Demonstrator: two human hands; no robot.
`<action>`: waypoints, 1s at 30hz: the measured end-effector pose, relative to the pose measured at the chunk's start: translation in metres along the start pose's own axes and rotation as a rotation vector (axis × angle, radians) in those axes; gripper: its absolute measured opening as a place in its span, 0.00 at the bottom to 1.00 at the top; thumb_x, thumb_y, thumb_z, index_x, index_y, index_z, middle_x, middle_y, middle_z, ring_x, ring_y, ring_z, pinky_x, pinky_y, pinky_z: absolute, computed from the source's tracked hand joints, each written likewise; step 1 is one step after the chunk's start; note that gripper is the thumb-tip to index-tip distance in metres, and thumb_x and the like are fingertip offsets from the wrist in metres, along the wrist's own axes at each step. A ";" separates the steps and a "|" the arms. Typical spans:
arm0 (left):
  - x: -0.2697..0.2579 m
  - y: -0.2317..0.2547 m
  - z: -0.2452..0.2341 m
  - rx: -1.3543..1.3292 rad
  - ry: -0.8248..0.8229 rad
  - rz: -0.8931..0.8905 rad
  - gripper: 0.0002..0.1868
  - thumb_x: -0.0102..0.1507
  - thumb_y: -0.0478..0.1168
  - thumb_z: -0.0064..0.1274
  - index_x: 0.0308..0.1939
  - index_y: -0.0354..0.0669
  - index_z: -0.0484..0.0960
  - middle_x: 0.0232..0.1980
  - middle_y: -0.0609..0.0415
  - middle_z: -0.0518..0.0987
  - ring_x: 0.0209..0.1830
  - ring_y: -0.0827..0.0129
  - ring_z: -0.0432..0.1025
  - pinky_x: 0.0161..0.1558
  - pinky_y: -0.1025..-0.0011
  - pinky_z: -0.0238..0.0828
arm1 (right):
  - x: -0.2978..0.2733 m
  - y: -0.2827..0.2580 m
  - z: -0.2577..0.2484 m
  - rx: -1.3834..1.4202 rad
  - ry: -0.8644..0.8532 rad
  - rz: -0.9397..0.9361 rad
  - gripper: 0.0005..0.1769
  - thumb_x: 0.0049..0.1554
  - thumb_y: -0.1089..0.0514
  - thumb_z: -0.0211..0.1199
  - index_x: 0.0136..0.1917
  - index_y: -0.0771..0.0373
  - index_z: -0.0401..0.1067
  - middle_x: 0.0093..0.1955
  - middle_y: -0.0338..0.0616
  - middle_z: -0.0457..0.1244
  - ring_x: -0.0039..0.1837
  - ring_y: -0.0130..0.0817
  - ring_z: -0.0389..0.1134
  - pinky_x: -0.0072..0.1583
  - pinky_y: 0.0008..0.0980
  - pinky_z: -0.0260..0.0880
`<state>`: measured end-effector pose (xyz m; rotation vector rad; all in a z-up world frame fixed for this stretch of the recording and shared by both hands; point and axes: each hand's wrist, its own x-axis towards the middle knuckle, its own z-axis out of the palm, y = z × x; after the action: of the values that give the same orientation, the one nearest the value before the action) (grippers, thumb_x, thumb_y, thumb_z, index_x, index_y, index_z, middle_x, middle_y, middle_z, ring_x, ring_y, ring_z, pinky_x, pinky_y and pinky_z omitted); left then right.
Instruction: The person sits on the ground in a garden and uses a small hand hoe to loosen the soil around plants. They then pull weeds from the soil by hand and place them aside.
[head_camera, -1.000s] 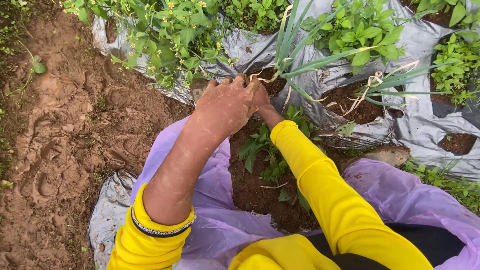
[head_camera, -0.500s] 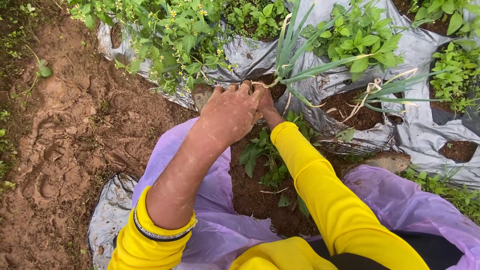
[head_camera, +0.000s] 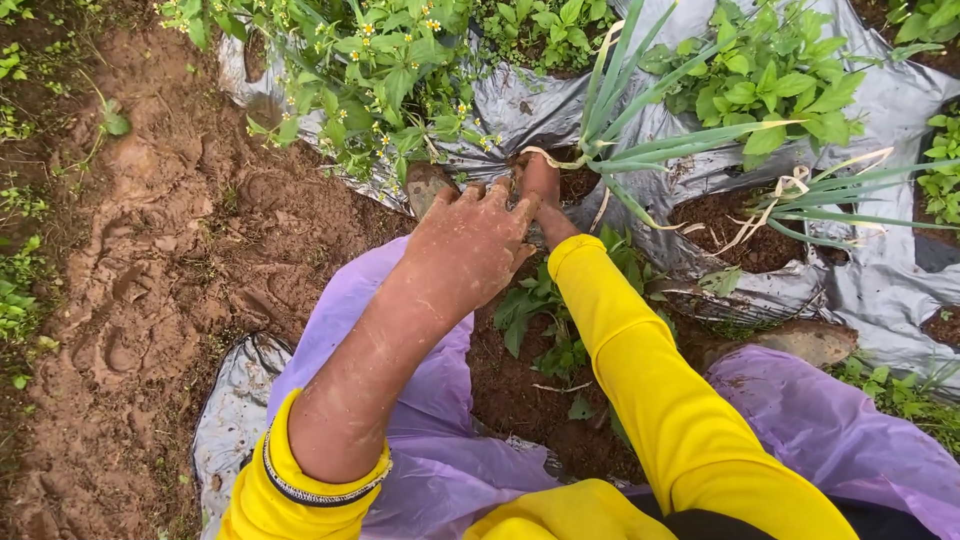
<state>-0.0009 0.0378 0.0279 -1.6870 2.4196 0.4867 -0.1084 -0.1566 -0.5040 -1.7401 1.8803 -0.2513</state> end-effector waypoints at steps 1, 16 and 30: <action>0.001 0.000 0.000 -0.004 0.004 -0.004 0.26 0.67 0.50 0.55 0.65 0.39 0.77 0.60 0.36 0.76 0.59 0.42 0.75 0.62 0.41 0.66 | -0.026 -0.020 -0.036 -0.005 0.000 -0.005 0.11 0.53 0.37 0.72 0.50 0.32 0.80 0.46 0.27 0.73 0.53 0.35 0.76 0.51 0.38 0.81; 0.033 0.008 -0.003 -0.036 -0.048 -0.002 0.28 0.68 0.45 0.53 0.72 0.42 0.72 0.67 0.33 0.73 0.68 0.42 0.69 0.65 0.37 0.63 | -0.111 -0.009 -0.144 0.018 -0.329 -0.405 0.10 0.65 0.64 0.58 0.46 0.75 0.73 0.36 0.61 0.66 0.33 0.50 0.65 0.37 0.46 0.68; 0.017 -0.008 -0.016 -0.044 -0.040 -0.063 0.28 0.69 0.47 0.52 0.71 0.42 0.73 0.67 0.33 0.73 0.65 0.41 0.72 0.64 0.35 0.65 | -0.092 -0.020 -0.116 0.123 -0.226 -0.287 0.12 0.62 0.63 0.63 0.58 0.67 0.73 0.53 0.60 0.69 0.57 0.59 0.71 0.55 0.57 0.75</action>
<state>0.0020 0.0150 0.0360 -1.7474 2.3362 0.5629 -0.1509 -0.0974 -0.3739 -1.8658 1.4262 -0.2603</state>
